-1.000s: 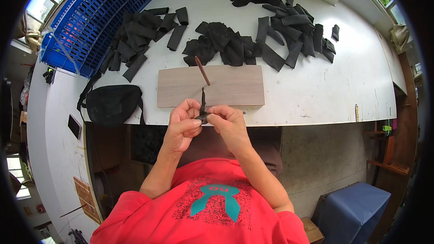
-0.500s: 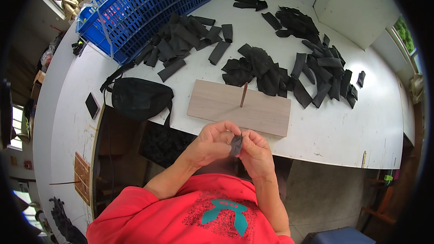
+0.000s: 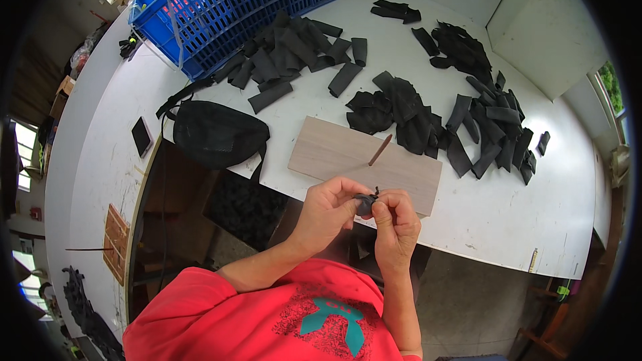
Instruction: Folding and shaping small black rubber pieces on a workbench using a jig.
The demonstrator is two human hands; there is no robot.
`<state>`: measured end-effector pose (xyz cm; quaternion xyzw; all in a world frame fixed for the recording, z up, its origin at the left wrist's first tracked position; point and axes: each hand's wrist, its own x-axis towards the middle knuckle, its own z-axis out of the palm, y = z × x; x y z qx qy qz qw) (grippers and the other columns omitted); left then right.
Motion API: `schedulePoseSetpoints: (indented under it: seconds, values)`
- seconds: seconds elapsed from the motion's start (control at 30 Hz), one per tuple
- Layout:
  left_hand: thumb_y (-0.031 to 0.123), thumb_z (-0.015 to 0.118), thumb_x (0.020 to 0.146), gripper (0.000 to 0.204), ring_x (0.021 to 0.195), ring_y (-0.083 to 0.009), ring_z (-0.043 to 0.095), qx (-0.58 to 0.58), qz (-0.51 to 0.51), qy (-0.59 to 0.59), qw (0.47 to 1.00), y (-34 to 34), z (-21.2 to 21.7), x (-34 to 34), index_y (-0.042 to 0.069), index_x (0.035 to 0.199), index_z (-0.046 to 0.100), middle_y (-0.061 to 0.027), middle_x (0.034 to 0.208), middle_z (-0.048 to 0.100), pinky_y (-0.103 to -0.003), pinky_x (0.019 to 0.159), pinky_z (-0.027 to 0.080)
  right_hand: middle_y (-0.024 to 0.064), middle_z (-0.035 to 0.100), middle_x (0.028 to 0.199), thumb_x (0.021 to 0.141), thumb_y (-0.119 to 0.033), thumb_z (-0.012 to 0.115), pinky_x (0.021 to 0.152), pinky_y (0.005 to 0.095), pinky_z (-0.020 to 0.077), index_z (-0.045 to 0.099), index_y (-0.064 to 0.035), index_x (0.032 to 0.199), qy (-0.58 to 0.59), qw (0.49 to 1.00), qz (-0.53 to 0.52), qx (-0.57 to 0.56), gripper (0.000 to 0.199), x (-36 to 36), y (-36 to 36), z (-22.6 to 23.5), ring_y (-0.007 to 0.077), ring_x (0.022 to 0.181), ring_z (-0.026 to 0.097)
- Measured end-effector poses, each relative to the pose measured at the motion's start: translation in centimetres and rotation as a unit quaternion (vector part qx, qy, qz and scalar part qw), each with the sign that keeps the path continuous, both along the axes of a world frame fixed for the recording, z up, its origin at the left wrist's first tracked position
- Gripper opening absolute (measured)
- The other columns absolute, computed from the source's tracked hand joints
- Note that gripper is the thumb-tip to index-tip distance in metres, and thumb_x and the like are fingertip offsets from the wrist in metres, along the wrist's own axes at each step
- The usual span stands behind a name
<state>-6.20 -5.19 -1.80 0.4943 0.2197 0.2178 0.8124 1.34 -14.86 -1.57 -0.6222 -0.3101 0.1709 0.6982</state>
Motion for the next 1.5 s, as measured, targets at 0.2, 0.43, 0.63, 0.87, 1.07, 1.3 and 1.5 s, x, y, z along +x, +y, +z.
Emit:
schedulePoseSetpoints:
  seconds: [0.2, 0.43, 0.63, 0.87, 1.07, 1.3, 1.5]
  values:
    - [0.000, 0.055, 0.078, 0.024, 0.050, -0.0024, 0.044, -0.224, -0.106, -0.144, 0.958, 1.9, 0.7, 0.9, 0.002, 0.100, 0.047, -0.0061, 0.081, 0.057, -0.015, 0.037, 0.028, 0.0021, 0.046, 0.075, 0.086, -0.010, 0.049, 0.054, 0.0188, 0.0360, 0.047, -0.0005, 0.075, 0.058, 0.997, 0.041, 0.017, 0.014, 2.2, 0.8, 2.2, 0.0077, 0.060, 0.044]
    - [0.010, 0.047, 0.085, 0.022, 0.035, -0.0015, 0.029, -0.350, -0.220, -0.279, 0.867, 4.8, 6.6, 3.6, 0.002, 0.105, 0.047, 0.0002, 0.067, 0.051, -0.017, 0.035, 0.022, -0.0013, 0.045, 0.067, 0.087, -0.021, 0.049, 0.049, 0.0168, 0.0297, 0.050, -0.0035, 0.076, 0.037, 0.996, 0.077, 0.006, 0.021, 5.0, 3.4, 8.4, 0.0045, 0.055, 0.039]
    - [0.008, 0.051, 0.082, 0.013, 0.035, -0.0022, 0.027, -0.438, -0.141, -0.107, 0.881, 5.4, 0.6, 5.8, 0.005, 0.095, 0.052, 0.0034, 0.057, 0.044, -0.018, 0.035, 0.022, 0.0001, 0.047, 0.060, 0.084, -0.026, 0.055, 0.045, 0.0184, 0.0295, 0.052, -0.0041, 0.074, 0.260, 0.950, 0.166, -0.053, 0.024, 7.9, 3.7, 1.4, 0.0063, 0.049, 0.038]
    - [0.002, 0.052, 0.080, 0.012, 0.034, -0.0025, 0.027, -0.595, -0.112, -0.120, 0.787, 7.0, -0.4, 6.7, 0.005, 0.092, 0.052, 0.0020, 0.057, 0.045, -0.017, 0.033, 0.021, 0.0014, 0.049, 0.062, 0.083, -0.025, 0.055, 0.047, 0.0199, 0.0336, 0.053, -0.0039, 0.076, 0.241, 0.958, 0.151, -0.035, 0.023, 8.7, 4.9, 0.8, 0.0077, 0.051, 0.041]
    - [0.002, 0.049, 0.082, 0.012, 0.034, -0.0021, 0.027, -0.605, -0.072, -0.140, 0.781, 6.0, -1.1, 6.0, 0.004, 0.093, 0.053, 0.0010, 0.061, 0.048, -0.016, 0.034, 0.021, 0.0009, 0.050, 0.064, 0.083, -0.026, 0.054, 0.048, 0.0198, 0.0345, 0.054, -0.0030, 0.078, 0.265, 0.949, 0.170, -0.028, 0.023, 8.1, 5.1, -0.1, 0.0077, 0.054, 0.043]
    - [0.004, 0.049, 0.082, 0.011, 0.035, -0.0033, 0.028, -0.477, -0.082, -0.068, 0.872, 6.6, -3.0, 5.1, 0.004, 0.093, 0.053, 0.0002, 0.064, 0.051, -0.016, 0.034, 0.022, 0.0001, 0.051, 0.067, 0.085, -0.018, 0.051, 0.051, 0.0210, 0.0371, 0.057, -0.0021, 0.086, 0.309, 0.939, 0.153, 0.004, 0.017, 7.7, 4.8, -3.0, 0.0077, 0.058, 0.045]
    - [0.006, 0.047, 0.083, 0.015, 0.033, -0.0035, 0.028, -0.629, -0.153, -0.254, 0.719, 7.4, -0.7, 5.2, 0.002, 0.096, 0.053, -0.0021, 0.064, 0.052, -0.018, 0.033, 0.021, -0.0008, 0.047, 0.059, 0.083, -0.022, 0.055, 0.049, 0.0200, 0.0335, 0.054, -0.0034, 0.071, 0.134, 0.970, 0.188, -0.076, 0.022, 8.7, 6.9, 2.2, 0.0069, 0.053, 0.041]
